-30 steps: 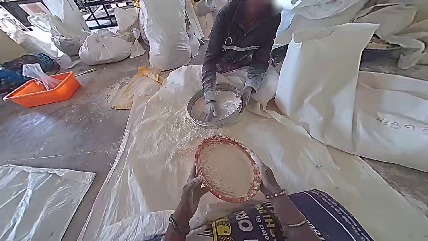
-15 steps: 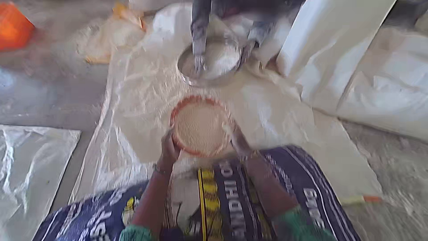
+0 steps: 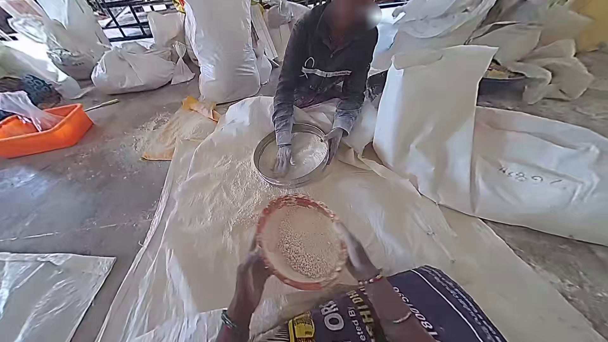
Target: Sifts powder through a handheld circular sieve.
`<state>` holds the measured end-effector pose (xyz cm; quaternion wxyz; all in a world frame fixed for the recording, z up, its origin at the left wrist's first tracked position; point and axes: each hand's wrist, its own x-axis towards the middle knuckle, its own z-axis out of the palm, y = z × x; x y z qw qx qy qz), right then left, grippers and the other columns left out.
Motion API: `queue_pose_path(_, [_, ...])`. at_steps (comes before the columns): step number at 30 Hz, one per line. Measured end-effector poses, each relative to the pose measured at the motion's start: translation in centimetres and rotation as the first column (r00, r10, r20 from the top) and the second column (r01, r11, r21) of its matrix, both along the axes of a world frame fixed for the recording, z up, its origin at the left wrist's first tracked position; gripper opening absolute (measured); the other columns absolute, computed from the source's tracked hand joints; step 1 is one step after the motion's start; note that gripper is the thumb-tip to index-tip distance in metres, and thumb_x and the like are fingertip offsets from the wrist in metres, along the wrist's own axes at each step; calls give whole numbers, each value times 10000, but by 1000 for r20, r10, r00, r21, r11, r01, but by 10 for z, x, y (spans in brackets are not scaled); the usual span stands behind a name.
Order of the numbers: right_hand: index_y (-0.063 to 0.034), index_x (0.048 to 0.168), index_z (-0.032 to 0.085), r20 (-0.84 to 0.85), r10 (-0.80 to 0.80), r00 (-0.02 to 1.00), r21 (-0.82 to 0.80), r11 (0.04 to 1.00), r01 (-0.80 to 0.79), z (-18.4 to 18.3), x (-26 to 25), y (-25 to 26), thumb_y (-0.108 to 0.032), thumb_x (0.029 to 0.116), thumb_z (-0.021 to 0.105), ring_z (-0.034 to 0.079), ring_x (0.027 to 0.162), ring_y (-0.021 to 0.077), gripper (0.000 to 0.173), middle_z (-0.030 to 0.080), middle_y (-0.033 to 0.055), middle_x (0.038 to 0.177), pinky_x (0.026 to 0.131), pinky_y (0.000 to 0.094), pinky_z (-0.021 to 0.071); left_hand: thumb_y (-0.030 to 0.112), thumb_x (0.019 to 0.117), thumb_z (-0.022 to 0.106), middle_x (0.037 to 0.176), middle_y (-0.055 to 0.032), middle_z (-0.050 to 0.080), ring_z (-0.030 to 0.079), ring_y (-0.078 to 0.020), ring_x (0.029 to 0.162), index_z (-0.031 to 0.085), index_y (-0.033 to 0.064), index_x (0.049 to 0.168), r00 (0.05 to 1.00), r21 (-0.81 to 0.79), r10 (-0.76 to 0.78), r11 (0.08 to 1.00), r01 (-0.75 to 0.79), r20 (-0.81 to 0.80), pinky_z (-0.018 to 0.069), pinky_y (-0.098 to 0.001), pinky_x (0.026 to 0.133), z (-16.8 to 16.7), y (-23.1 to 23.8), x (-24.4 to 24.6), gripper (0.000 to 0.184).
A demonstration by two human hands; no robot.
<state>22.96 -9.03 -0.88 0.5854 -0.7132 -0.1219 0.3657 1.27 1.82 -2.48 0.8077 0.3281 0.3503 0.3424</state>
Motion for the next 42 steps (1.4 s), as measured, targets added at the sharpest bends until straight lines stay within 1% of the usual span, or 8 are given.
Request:
queue_pose_path(3, [55,1575,247,77,238,968,48,969,-242,2,-15,0,-169,1018,458,507,1352,221,637,422,258,1540,1078,340,463,185,1092,326,958,-40,660,664,-100,842,547,38,1207,969,-96,205,971,-219,-139,576,-302,737,8,7,10,289])
queue_pose_path(6, [86,1525,364,169,135,976,-43,991,-130,-3,-1,-5,-119,1087,349,441,1431,263,484,426,261,1555,1178,386,361,197,998,338,1157,-69,634,669,-129,939,244,60,1529,995,-17,-75,997,74,-64,574,-330,795,9,-6,-3,556])
queue_pose_path(12, [17,1564,274,73,269,960,-5,963,-270,-11,-11,4,-209,1024,469,574,1228,86,617,495,177,1459,979,241,517,170,1093,321,1039,-36,650,655,-75,917,506,42,1283,965,-105,192,971,-213,-178,568,-269,794,1,7,7,294])
queue_pose_path(16, [45,1502,410,81,13,997,-45,999,-9,-12,13,4,-218,1128,310,507,1334,125,469,478,182,1516,1091,269,430,246,958,414,1318,-103,582,666,-147,1041,90,98,1603,990,-3,-144,990,144,2,580,-332,846,1,5,5,737])
queue_pose_path(21, [49,1572,245,114,266,957,36,962,-271,-9,-16,7,-216,1027,472,510,1338,112,647,433,210,1532,1079,255,463,171,1081,353,1000,-37,668,673,-94,888,537,47,1246,965,-129,182,970,-208,-189,583,-291,764,3,11,6,276])
queue_pose_path(28, [55,1561,270,153,151,977,17,988,-155,-6,2,5,-140,1062,421,461,1384,135,557,390,219,1568,1123,254,396,139,1066,399,1177,-122,595,663,-143,933,215,67,1545,985,-215,-47,977,10,-168,574,-301,759,5,-5,14,518])
queue_pose_path(33, [97,1565,283,702,435,564,-321,900,-295,14,3,-4,-267,946,653,317,1512,433,808,293,322,1618,1234,514,285,130,1079,385,1506,-222,394,560,-226,1193,140,103,1612,970,-117,16,992,-46,-244,522,-364,902,13,0,16,587])
queue_pose_path(42, [11,1591,292,322,822,469,-572,564,-596,32,-15,92,-367,982,660,323,1523,342,806,343,255,1620,1257,468,248,193,1058,401,1569,-244,327,534,-298,1259,54,143,1633,981,-47,-119,992,113,-152,518,-462,930,12,-10,16,674])
